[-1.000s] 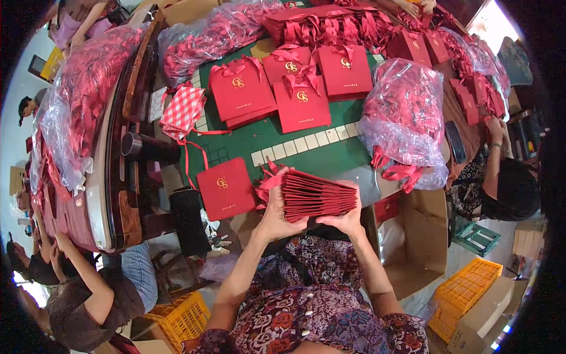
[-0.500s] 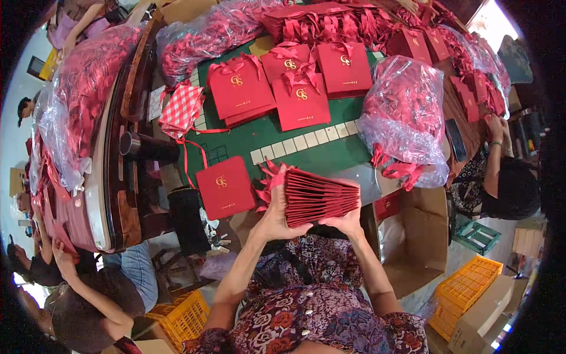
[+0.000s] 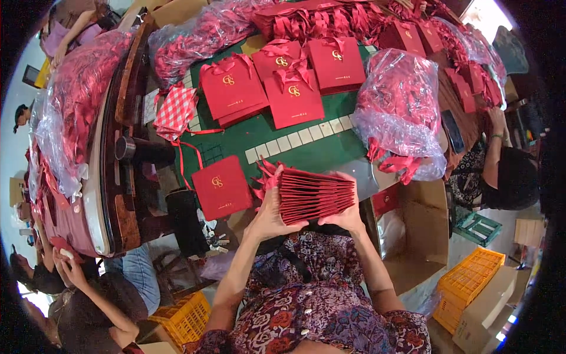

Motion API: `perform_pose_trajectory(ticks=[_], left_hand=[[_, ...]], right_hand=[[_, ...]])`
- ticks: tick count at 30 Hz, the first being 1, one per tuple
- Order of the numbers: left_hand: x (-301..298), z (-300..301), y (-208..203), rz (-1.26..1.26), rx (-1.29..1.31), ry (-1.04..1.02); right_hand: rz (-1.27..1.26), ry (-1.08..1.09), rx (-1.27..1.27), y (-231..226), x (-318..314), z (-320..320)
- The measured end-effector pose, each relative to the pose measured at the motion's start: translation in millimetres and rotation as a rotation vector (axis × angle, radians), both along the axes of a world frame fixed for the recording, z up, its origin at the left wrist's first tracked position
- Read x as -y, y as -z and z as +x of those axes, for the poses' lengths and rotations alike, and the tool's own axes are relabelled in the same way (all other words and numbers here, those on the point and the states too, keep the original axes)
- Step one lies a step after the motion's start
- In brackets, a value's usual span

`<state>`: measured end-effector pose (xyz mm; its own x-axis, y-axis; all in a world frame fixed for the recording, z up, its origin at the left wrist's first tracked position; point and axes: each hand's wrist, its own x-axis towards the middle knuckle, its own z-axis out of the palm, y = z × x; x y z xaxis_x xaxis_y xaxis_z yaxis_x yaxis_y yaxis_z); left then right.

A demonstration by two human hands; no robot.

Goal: The person sorts paper gift bags and attaches ribbon handles to the bags by hand.

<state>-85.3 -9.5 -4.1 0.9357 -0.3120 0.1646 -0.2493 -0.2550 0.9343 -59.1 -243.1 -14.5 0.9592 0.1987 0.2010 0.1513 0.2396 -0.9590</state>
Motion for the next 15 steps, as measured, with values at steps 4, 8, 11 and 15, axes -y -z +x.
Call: perform_pose_trajectory(ticks=[4,8,11,15], left_hand=[[11,-4,-2,-0.125,-0.093,-0.139],[14,3,-9,-0.194,-0.139,-0.088],[9,-4,12,-0.205,-0.082,-0.13],[4,-2,16,-0.085,-0.111,-0.118]], right_hand=[[-0.058,0.005,0.031,0,2,1],[-0.049,0.03,0.012,1,6,-3],[-0.188,0.185,0.162,-6,9,-10],[-0.334,0.51,0.216,-1,16,-34]])
